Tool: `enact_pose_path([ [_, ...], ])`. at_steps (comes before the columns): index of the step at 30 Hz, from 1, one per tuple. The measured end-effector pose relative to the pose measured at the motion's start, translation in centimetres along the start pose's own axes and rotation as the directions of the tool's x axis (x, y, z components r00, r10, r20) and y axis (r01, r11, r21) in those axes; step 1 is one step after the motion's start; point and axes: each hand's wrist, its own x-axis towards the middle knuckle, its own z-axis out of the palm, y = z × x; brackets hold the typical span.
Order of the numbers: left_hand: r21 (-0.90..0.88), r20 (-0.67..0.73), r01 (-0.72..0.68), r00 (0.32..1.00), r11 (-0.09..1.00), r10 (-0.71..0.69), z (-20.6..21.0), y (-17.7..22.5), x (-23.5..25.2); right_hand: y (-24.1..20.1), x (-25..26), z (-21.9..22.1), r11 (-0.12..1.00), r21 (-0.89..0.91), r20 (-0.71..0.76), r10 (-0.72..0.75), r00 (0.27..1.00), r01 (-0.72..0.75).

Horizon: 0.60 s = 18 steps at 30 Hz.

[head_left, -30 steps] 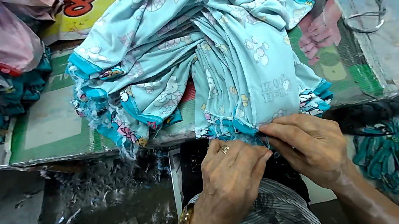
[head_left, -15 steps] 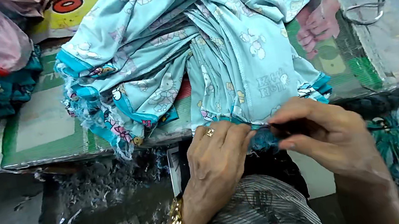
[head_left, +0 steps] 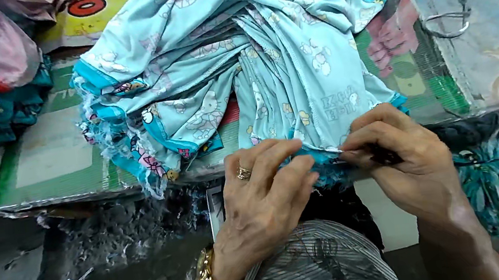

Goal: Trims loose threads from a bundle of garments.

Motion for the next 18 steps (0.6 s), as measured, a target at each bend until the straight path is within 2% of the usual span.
enact_pose_path([
  [2,-0.004,0.036,-0.037,0.999,0.999,0.037,0.1,-0.2,0.8,-0.4,0.3,-0.8,0.995,0.095,-0.001,0.007,1.0,-0.007],
  [5,-0.076,0.01,-0.033,0.999,0.997,0.034,0.5,0.3,1.8,-0.9,0.7,-1.6,0.984,0.178,-0.01,-0.009,1.0,0.011],
  [11,-0.233,-0.082,0.043,0.995,0.972,-0.064,2.6,1.1,3.5,-1.3,1.0,-2.3,0.969,0.245,-0.022,-0.035,0.999,0.04],
  [13,-0.397,-0.069,0.095,0.989,0.913,-0.133,2.9,1.3,3.9,-1.4,0.9,-2.5,0.965,0.259,-0.022,-0.026,0.999,0.031],
  [15,-0.615,-0.028,0.139,0.98,0.776,-0.197,2.7,1.4,4.4,-1.3,1.0,-2.5,0.971,0.24,-0.045,-0.01,0.999,0.021],
  [16,-0.68,-0.005,0.15,0.978,0.718,-0.209,2.5,1.4,4.6,-1.2,1.0,-2.5,0.975,0.223,-0.054,-0.002,0.999,0.014],
  [18,-0.712,-0.008,0.128,0.982,0.691,-0.19,2.2,1.3,4.8,-1.2,1.0,-2.2,0.98,0.197,-0.066,0.015,0.998,-0.001],
])
